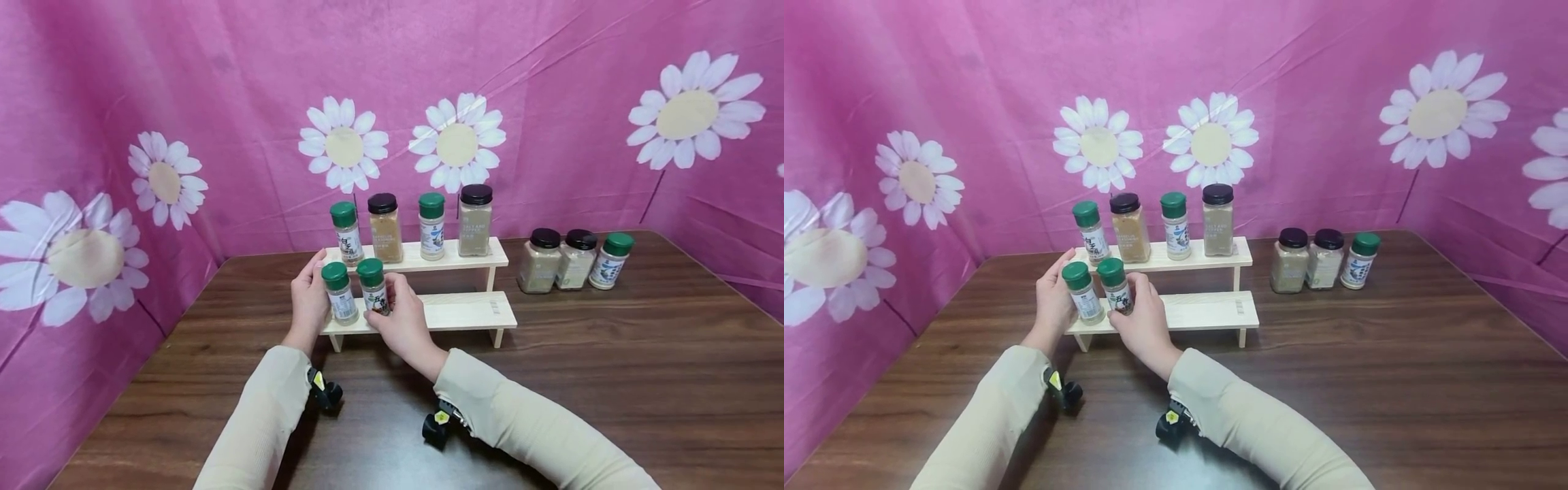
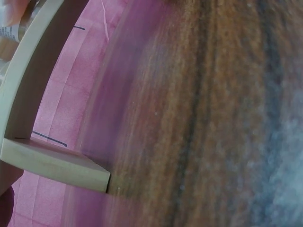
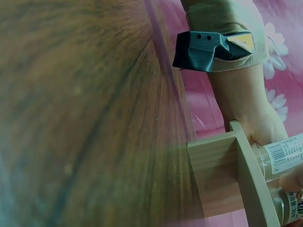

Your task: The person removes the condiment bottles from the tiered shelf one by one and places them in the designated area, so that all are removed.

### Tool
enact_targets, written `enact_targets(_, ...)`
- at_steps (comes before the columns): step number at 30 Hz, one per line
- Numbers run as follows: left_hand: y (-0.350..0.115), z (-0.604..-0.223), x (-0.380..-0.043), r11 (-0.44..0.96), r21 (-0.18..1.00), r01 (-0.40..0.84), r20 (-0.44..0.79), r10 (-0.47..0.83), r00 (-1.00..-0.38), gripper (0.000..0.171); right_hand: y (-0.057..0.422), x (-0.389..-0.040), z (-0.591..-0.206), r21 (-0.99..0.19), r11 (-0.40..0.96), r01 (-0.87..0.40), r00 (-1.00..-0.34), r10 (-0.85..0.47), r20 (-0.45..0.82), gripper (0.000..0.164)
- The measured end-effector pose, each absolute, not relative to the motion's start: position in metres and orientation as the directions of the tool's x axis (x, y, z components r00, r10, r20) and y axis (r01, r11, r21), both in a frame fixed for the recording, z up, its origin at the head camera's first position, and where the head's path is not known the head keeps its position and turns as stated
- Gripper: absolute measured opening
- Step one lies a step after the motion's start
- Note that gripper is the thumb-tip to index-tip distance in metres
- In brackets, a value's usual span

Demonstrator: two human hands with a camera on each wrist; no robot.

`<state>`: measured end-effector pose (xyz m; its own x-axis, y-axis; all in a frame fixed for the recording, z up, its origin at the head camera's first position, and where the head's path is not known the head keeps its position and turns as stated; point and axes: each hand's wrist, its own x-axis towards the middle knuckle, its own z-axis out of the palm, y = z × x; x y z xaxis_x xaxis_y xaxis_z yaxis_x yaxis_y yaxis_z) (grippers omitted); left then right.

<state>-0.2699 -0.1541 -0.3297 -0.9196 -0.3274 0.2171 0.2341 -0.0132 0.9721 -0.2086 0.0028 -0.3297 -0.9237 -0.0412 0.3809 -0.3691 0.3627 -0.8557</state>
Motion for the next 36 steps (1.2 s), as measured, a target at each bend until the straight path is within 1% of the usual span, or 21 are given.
enact_targets(5,-0.154,-0.33,-0.269,-0.005,0.97,0.242,0.227,-0.324,-0.918,0.034,0.005,-0.208,-0.328,-0.863,0.342,-0.373,-0.922,-0.028,0.387,0.052)
enact_targets(15,-0.153,-0.33,-0.268,-0.022,0.967,0.253,0.232,-0.333,-0.914,0.034,0.013,-0.206,-0.317,-0.814,0.33,-0.477,-0.866,-0.02,0.499,0.053)
enact_targets(17,-0.153,-0.33,-0.267,-0.006,0.969,0.246,0.23,-0.336,-0.913,0.034,0.015,-0.204,-0.314,-0.811,0.325,-0.487,-0.86,-0.013,0.511,0.053)
enact_targets(22,-0.154,-0.331,-0.267,-0.034,0.968,0.249,0.223,-0.34,-0.913,0.034,0.019,-0.2,-0.309,-0.806,0.28,-0.521,-0.836,0.021,0.548,0.054)
enact_targets(25,-0.154,-0.331,-0.267,-0.062,0.963,0.261,0.226,-0.34,-0.913,0.034,0.021,-0.199,-0.307,-0.782,0.25,-0.571,-0.798,0.055,0.6,0.055)
enact_targets(28,-0.153,-0.334,-0.267,-0.07,0.952,0.297,0.256,-0.347,-0.902,0.033,0.025,-0.197,-0.304,-0.738,0.231,-0.634,-0.741,0.091,0.665,0.056)
enact_targets(33,-0.153,-0.332,-0.267,-0.067,0.955,0.288,0.248,-0.345,-0.905,0.033,0.033,-0.195,-0.298,-0.681,0.212,-0.701,-0.667,0.145,0.731,0.054)
enact_targets(34,-0.153,-0.331,-0.267,-0.052,0.963,0.264,0.233,-0.335,-0.913,0.034,0.035,-0.195,-0.297,-0.671,0.21,-0.711,-0.653,0.156,0.741,0.054)
enact_targets(36,-0.153,-0.329,-0.267,-0.036,0.966,0.256,0.23,-0.333,-0.914,0.034,0.038,-0.196,-0.297,-0.646,0.211,-0.733,-0.621,0.178,0.763,0.054)
